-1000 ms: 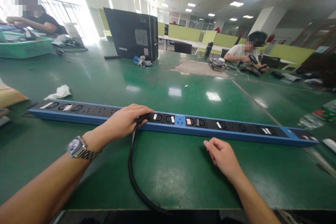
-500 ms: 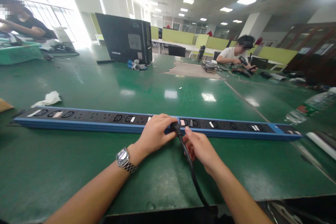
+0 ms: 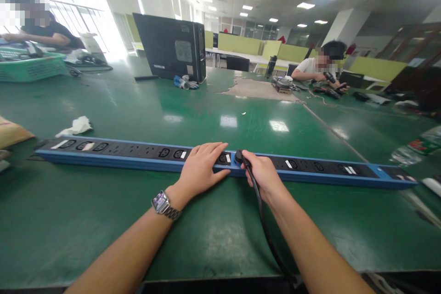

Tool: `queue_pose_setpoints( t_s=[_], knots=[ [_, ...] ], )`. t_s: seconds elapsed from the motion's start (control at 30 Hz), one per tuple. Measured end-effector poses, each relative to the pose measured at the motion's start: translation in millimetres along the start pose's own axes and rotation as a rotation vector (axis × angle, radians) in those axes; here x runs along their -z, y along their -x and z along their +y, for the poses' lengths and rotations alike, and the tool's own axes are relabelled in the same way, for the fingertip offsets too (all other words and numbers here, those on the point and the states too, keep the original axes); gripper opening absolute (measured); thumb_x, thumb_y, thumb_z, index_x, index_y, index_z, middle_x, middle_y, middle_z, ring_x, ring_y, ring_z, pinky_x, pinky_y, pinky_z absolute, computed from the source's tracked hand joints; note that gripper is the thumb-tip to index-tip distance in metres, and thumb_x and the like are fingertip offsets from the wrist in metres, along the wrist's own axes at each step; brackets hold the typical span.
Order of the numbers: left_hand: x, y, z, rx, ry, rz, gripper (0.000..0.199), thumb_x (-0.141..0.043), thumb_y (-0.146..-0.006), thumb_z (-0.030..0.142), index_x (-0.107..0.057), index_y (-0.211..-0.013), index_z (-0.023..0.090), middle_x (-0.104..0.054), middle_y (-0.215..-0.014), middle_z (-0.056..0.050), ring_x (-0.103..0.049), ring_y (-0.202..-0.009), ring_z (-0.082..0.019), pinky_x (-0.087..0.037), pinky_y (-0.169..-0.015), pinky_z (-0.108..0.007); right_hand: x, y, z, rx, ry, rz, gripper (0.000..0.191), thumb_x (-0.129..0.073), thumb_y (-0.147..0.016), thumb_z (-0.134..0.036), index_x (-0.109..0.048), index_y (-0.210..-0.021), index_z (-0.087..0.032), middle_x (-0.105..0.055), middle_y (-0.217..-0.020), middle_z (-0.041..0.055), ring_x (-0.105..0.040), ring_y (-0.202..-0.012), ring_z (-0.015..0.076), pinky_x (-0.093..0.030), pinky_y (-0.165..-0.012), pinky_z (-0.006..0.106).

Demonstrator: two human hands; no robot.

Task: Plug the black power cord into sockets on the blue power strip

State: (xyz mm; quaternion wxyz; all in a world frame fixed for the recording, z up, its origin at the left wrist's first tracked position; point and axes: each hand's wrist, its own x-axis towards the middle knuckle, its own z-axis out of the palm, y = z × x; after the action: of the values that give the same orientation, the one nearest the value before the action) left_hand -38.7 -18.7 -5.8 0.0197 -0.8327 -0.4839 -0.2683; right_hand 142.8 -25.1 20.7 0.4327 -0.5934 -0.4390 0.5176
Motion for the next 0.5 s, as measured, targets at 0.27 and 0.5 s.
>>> queue_pose_setpoints(
  t_s=[0.27,0.5],
  knots=[
    [-2.2,1.0,0.8,-0.014,-0.030,-0.018,0.062,-0.065,-0.084,0.043,-0.046,-0.138,0.020,-0.060,-0.134,-0.009,-0.052,-0.124,-0.027,-0.038,-0.106,-0.045,-19.9,-0.2,14.6,0.056,0.095,0.078,0.044,-0.052,-0.086,-0.045,-0.056,-0.052,-0.017,-0.045,-0.035,-0.0029,-0.042,-0.031,0.0113,-0.031,-0.034,0.023],
    [-3.6,1.1,-0.7,-0.016,-0.063,-0.006,0.065,-0.067,-0.083,0.045,-0.046,-0.139,0.020,-0.063,-0.129,-0.009,-0.056,-0.120,-0.027,-0.039,-0.104,-0.045,40.6,22.2,-20.7,0.169,-0.296,0.025,0.040,-0.060,-0.083,-0.053,-0.059,-0.071,-0.015,-0.055,-0.047,-0.0036,-0.048,-0.034,0.0089,-0.041,-0.039,0.021]
  ],
)
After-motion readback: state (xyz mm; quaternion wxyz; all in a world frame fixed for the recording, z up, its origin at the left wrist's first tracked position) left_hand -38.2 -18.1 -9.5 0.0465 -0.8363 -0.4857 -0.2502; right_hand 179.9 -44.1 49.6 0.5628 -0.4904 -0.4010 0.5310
